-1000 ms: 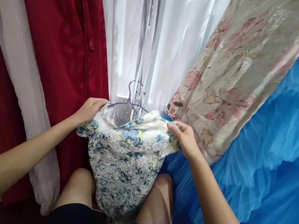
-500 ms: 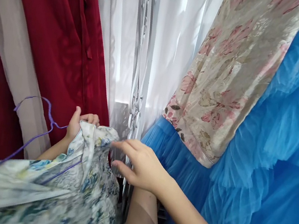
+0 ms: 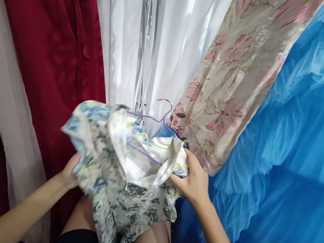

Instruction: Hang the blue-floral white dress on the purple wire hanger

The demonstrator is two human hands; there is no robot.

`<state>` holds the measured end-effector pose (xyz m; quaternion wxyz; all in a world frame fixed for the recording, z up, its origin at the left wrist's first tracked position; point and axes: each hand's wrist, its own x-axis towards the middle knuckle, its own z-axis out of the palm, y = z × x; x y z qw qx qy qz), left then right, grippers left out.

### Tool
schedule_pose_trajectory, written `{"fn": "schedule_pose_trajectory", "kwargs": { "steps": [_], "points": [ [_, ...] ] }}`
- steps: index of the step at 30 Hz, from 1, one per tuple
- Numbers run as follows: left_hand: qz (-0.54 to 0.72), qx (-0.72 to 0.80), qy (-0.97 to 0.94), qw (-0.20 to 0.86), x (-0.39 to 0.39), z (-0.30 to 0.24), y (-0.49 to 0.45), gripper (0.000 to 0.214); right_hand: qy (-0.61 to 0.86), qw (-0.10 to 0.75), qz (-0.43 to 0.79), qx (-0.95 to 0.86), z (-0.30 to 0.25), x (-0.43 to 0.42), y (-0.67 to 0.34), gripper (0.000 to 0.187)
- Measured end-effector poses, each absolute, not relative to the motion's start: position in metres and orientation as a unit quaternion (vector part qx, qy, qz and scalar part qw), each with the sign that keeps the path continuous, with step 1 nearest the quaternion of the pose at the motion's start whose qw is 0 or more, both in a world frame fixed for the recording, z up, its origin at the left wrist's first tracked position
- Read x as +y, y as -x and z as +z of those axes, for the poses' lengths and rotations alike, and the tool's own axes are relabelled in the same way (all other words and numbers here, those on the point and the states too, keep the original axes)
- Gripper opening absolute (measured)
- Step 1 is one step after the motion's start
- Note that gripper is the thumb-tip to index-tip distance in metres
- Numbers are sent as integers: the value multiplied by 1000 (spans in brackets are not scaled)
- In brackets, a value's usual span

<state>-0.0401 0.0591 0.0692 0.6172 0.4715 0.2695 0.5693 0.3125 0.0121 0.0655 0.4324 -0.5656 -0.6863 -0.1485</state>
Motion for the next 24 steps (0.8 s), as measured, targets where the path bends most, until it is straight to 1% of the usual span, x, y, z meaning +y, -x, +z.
{"fn": "schedule_pose_trajectory", "kwargs": {
  "steps": [3,6,8,11,14,17,19,21,22,24],
  "points": [
    [585,324,-440,599,56,20,52,69,588,410,-141,-683,86,22,-313,66],
    [604,399,-455,518,48,-22,48,72,558,396,-155,-712,106,33,-292,69],
    [608,431,-459,484,42,-42,42,73,541,398,-171,-721,114,37,-281,72],
    [624,461,-420,472,30,-60,33,68,515,406,-179,-733,118,37,-279,72],
    [628,472,-398,474,14,-73,24,66,492,386,-148,-767,117,29,-288,70],
    [622,483,-400,469,-5,-87,13,68,533,350,-102,-764,112,18,-292,66],
    [625,492,-398,458,-14,-97,7,70,582,347,-73,-732,99,12,-290,59],
    [627,501,-384,456,-20,-104,5,69,620,373,-37,-690,76,9,-286,52],
    [628,506,-376,457,-22,-107,6,67,627,404,-24,-665,60,7,-282,52],
    [624,514,-369,459,-24,-110,10,65,626,509,-25,-590,21,1,-272,59]
  ]
}}
